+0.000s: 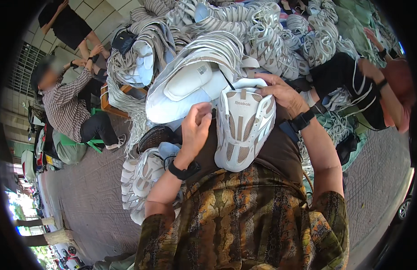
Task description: The person threads a long white shoelace through the eyelets of a white Reebok sneaker held in their lap. They repeatedly pull the lace through the eyelets, adjust the tension, and tie the laces into a knot. The person works on a single shoe while surrounded by piles of similar shoes and laces.
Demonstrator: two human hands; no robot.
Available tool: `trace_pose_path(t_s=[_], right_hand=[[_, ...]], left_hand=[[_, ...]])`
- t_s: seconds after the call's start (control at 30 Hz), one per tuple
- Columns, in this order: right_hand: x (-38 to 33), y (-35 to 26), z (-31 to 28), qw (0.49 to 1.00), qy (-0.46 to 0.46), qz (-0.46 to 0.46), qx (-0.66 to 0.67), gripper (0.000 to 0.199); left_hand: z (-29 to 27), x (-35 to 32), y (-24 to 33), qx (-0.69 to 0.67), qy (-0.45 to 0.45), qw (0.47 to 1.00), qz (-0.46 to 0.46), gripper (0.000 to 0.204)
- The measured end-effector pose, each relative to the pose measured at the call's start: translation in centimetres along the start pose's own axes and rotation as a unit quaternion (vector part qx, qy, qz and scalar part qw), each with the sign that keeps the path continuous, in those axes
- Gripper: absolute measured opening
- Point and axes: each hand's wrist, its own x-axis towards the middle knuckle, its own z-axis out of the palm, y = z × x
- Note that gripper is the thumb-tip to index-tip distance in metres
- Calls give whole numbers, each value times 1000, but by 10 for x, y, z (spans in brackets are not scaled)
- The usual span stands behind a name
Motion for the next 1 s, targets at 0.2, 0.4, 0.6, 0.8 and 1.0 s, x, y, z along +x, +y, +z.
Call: trace_pose_path(t_s=[0.2,0.4,0.6,0.8,1.0], right_hand=[[23,14,-17,999,-36,0,-11,40],[48,34,-58,984,-99,30,146,57],[70,47,-58,988,-81,53,-119,50],[48,58,-57,983,52,-83,-155,30],[-26,10,1,954,152,-139,-217,27]], left_hand=[[18,4,-40,-398,-150,851,-309,42],[35,0,-4,-398,-151,876,-227,47],[22,-33,-11,-213,-134,940,-232,44],[-24,-3,-11,-142,-57,973,-172,26],[-28,-31,8,48,19,999,-4,12]])
